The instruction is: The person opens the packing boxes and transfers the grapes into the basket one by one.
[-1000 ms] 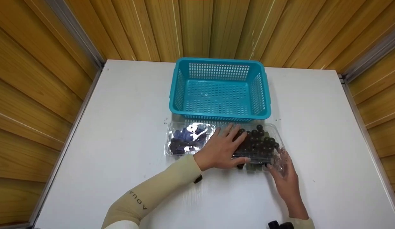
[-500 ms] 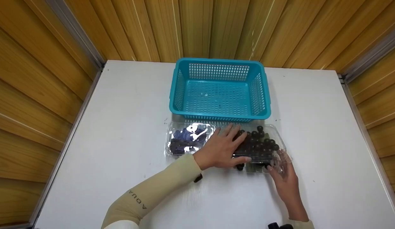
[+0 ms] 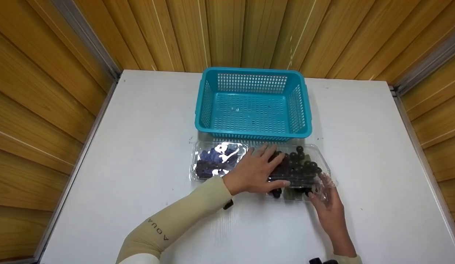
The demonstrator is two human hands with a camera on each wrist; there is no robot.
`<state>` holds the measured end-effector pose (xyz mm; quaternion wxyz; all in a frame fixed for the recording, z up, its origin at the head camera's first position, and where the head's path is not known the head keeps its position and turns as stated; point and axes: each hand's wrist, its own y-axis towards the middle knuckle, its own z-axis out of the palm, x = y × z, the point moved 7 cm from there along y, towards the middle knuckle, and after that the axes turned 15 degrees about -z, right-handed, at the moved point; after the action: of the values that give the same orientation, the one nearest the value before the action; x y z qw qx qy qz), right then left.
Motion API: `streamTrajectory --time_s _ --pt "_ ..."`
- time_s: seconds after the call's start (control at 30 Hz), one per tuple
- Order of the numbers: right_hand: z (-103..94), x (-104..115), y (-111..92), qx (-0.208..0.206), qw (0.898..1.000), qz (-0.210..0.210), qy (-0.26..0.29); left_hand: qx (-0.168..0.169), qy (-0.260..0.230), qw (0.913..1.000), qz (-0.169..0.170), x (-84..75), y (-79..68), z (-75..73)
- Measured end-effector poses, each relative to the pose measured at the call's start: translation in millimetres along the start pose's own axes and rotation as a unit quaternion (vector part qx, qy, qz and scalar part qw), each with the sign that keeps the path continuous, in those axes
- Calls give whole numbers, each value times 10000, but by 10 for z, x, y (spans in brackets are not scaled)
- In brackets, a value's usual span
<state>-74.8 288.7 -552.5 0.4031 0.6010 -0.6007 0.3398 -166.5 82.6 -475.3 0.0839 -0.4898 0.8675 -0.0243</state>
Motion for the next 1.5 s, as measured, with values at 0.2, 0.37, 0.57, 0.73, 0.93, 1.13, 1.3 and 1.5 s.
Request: streamTrajectory --time_s 0.2,0.37,0.57,0.73,0.93,1.13,1.3,1.5 --pt "2 -16 -18 0 10000 31 37 32 4 10000 21 -6 -7 -8" --pt "-4 -33 -39 16 10000 96 -5 80 -49 10000 16 -5 -6 -10" --pt "-15 -12 -59 -37 10000 -71 -46 276 -220 9994 -53 6 -9 -24" --pt "-17 -1 -78 -26 9999 -97 -14 336 -297 9990 -31 8 -7 -40" --pt "-16 -24 -86 39 10000 87 -18 358 -199 9992 -4 2 -3 -56" --pt "-12 -13 -95 26 10000 43 -8 585 -187 9981 -69 9 -1 -57" --pt "-21 -4 -105 18 10000 6 -12 648 -217 9977 -43 7 9 -82" --pt "-32 2 -114 25 10000 5 -20 798 -240 9965 0 3 26 -99"
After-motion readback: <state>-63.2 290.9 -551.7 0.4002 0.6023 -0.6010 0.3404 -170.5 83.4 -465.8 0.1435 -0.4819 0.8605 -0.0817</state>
